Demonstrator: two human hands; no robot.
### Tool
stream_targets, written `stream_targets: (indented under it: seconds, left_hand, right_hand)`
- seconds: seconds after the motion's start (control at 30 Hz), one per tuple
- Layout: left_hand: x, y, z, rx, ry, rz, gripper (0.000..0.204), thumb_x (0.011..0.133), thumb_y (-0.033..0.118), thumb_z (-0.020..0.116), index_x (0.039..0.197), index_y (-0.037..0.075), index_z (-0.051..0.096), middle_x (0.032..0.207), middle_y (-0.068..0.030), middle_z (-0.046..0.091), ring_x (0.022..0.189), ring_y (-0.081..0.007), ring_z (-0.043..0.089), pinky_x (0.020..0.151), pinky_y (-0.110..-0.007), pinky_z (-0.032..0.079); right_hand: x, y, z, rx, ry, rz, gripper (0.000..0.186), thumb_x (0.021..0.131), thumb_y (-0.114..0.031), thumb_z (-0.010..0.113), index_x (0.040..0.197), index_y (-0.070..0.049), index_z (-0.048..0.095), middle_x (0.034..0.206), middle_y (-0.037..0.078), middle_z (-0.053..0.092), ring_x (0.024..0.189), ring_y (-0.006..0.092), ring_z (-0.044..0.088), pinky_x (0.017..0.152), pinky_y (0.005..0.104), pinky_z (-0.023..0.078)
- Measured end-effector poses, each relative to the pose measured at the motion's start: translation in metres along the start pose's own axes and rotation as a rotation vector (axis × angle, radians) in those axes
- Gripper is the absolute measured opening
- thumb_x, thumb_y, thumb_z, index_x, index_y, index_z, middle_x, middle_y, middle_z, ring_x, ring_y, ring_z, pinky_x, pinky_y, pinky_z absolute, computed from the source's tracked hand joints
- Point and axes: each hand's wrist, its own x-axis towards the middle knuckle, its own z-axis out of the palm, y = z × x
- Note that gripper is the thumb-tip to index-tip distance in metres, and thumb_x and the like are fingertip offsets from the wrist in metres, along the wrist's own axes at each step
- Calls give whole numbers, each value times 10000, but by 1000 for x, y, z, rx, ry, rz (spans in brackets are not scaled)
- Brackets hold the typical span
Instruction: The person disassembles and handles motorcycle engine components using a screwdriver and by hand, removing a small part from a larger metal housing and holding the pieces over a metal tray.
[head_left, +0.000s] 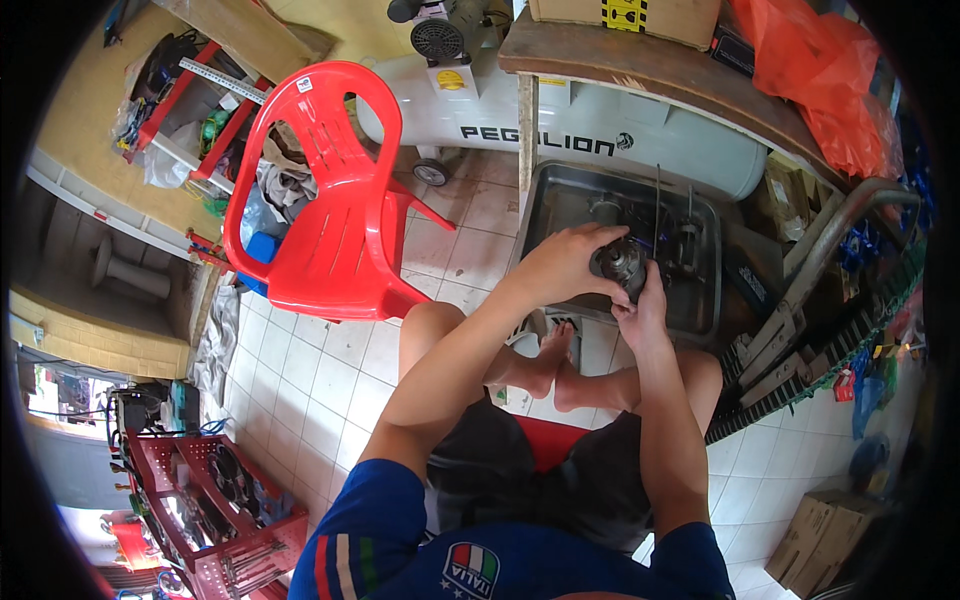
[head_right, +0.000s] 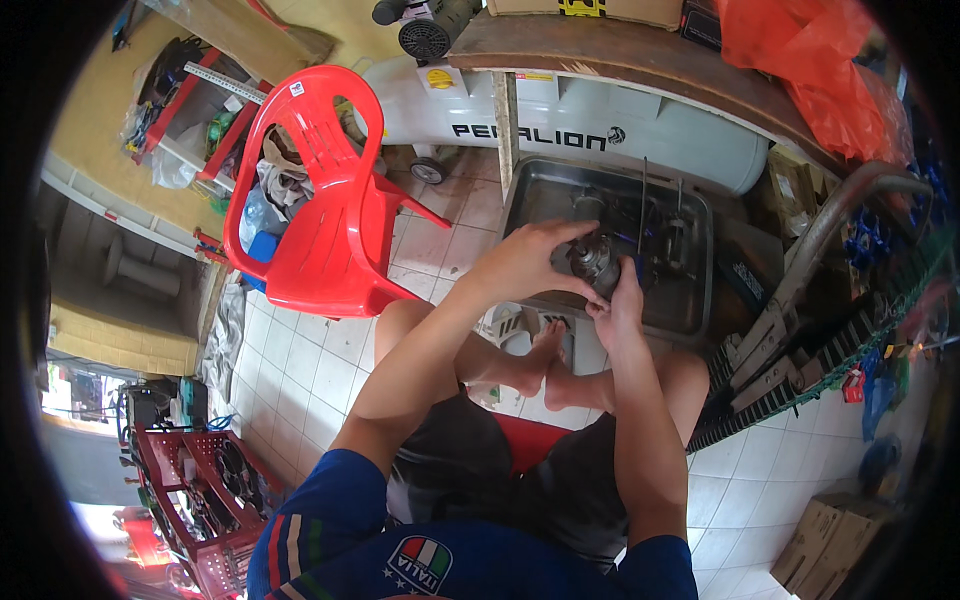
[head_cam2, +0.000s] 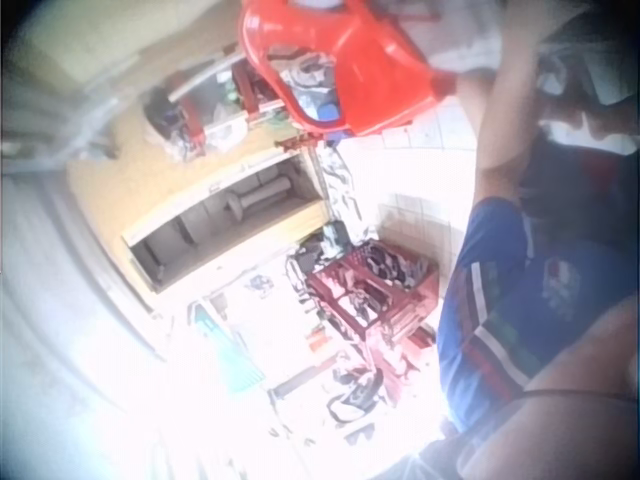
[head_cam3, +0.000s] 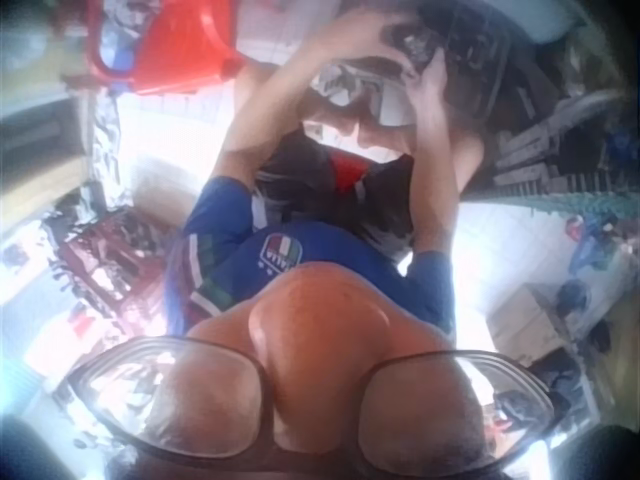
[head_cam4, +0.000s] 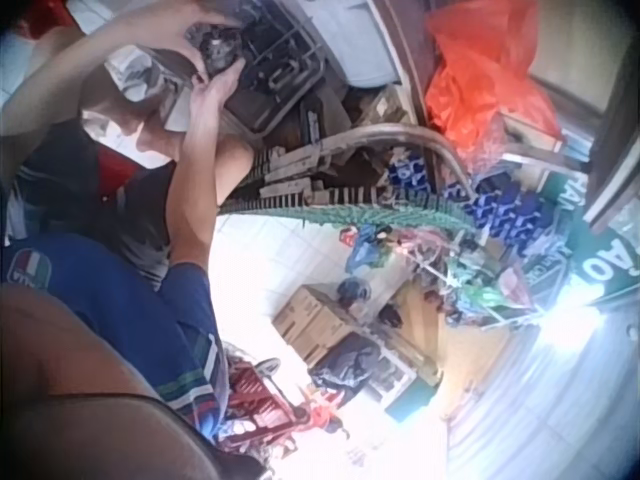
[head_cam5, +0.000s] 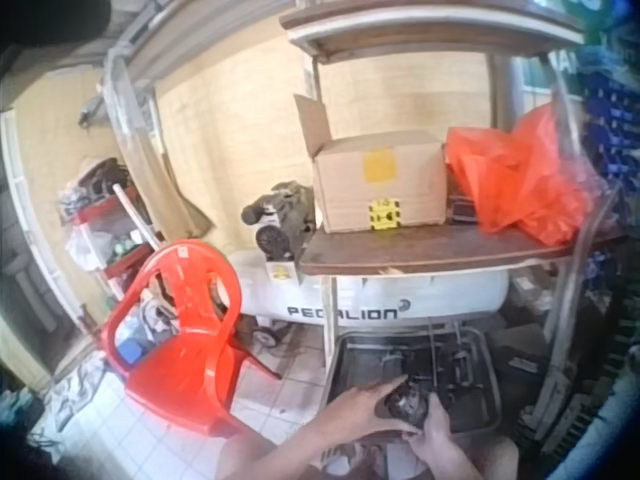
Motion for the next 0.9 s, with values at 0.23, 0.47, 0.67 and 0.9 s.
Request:
stream_targets:
  seconds: [0.23, 0.47, 0.67, 0.9]
  left_hand:
    - [9, 29, 9, 348, -244, -588, 837, 694, 738, 654, 1094, 3, 650, 1051, -216, 665, 849, -404, 675, 693, -453, 553]
    - [-4, 15, -17, 135, -43, -78, 675, 692, 458, 791, 1213, 61, 630, 1213, -187, 611, 1056, -379, 621, 881, -434, 510]
    - [-1, -6, -14, -53, -165, 38, 771, 581, 233, 870, 1280, 63, 592, 1218, -149, 619, 1095, -383, 602, 940, -418, 482]
    - [-2, 22, -4, 210, -153, -190, 718, 695, 591, 746, 1096, 3, 654, 1058, -204, 658, 967, -390, 649, 834, -449, 522]
  right_hand:
    - [-7, 3, 7, -205, 76, -137, 286, 984, -374, 446, 1032, -129, 586, 749, -3, 576, 462, 101, 433, 417, 268, 299]
    - [-4, -3, 15, -20, 122, -12, 270, 978, -374, 458, 990, -138, 589, 737, -17, 572, 438, 83, 353, 451, 286, 309]
    - [-5, -4, 9, -53, 86, -22, 288, 965, -401, 482, 1019, -141, 594, 720, -10, 581, 430, 91, 360, 449, 287, 304]
    - [-8, -5, 5, -84, 53, -64, 327, 978, -395, 432, 1110, -149, 601, 684, -18, 546, 449, 99, 380, 446, 286, 335]
